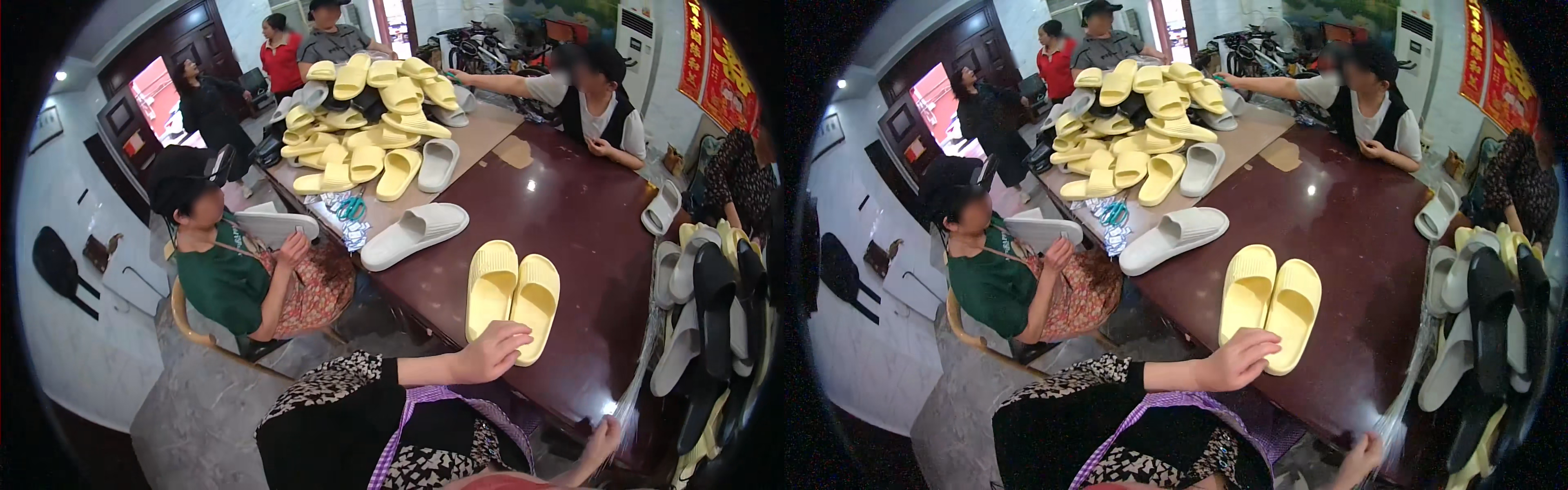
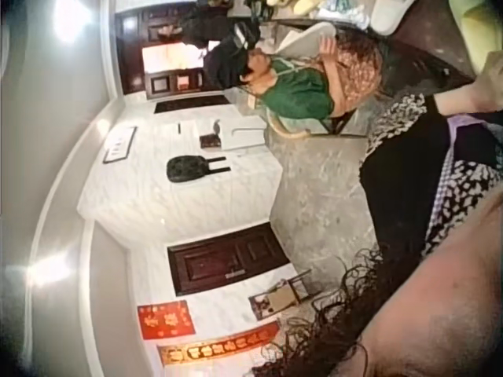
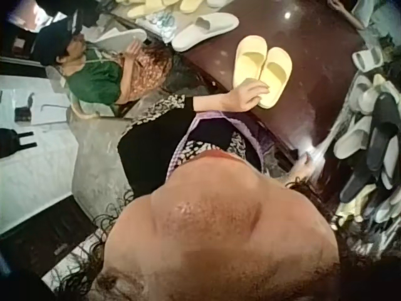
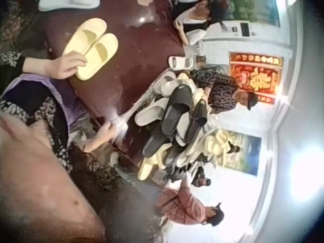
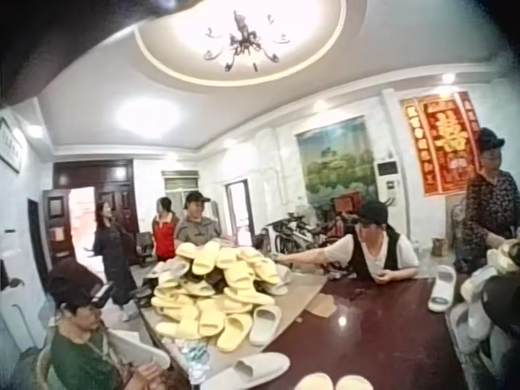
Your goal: The person pairs slides by threading plastic ties through each pair and fastening the ties by hand.
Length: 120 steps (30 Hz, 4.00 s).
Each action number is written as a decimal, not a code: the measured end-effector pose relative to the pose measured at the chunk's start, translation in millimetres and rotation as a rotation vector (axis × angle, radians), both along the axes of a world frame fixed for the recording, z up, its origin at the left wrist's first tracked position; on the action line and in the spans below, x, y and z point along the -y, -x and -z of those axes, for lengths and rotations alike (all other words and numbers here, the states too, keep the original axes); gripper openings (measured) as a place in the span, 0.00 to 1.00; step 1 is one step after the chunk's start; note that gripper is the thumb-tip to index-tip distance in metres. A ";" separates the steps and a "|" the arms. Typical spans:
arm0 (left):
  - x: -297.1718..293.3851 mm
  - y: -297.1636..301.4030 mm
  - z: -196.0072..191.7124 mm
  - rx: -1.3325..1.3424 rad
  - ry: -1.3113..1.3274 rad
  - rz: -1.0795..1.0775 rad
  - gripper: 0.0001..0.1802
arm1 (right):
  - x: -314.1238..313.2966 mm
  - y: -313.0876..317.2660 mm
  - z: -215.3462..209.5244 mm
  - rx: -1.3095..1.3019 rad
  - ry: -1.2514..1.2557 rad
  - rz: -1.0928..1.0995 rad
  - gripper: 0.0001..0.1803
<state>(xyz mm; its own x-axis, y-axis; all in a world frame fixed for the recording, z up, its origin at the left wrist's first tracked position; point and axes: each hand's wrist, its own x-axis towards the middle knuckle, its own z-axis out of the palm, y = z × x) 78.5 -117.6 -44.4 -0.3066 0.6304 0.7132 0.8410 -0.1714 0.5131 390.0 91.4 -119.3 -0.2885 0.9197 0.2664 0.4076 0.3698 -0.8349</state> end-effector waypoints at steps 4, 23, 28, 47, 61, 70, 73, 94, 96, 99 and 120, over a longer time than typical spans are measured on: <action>-15.1 -13.2 2.9 -0.020 0.039 0.162 0.17 | 46.2 30.0 -3.3 -0.550 0.665 -0.152 0.03; -76.5 -26.6 -3.7 -0.209 0.017 0.784 0.14 | 116.1 89.4 -64.2 -0.642 1.033 -0.706 0.06; -79.5 -20.5 -4.7 -0.062 -0.023 0.727 0.12 | 110.9 81.7 -66.6 -0.790 1.123 -0.714 0.06; 11.7 40.0 -29.8 -0.096 0.046 0.180 0.08 | 41.6 94.3 -125.3 -0.004 -0.200 -0.533 0.02; 51.9 5.1 -3.0 0.066 0.286 0.110 0.04 | 23.6 217.8 -76.8 0.253 -0.738 -0.754 0.08; 30.5 13.6 10.8 -0.079 0.287 -0.072 0.04 | 28.0 252.9 -53.4 0.127 -0.627 -0.719 0.11; 10.7 27.6 12.2 -0.146 0.303 -0.139 0.05 | 26.8 250.7 -58.8 0.066 -0.549 -0.698 0.12; 16.5 13.9 13.6 -0.202 0.330 -0.287 0.13 | 17.7 229.0 -88.4 0.246 -0.141 -0.750 0.10; 19.1 15.4 6.1 -0.199 0.276 -0.345 0.13 | 40.3 213.8 -106.4 0.166 -0.069 -0.818 0.11; 29.4 12.5 -2.6 -0.175 0.254 -0.364 0.12 | 73.4 209.1 -121.8 0.258 -0.012 -0.929 0.12; 26.9 16.1 4.5 -0.077 0.317 -0.331 0.12 | 72.4 218.3 -86.6 0.237 -0.176 -1.046 0.12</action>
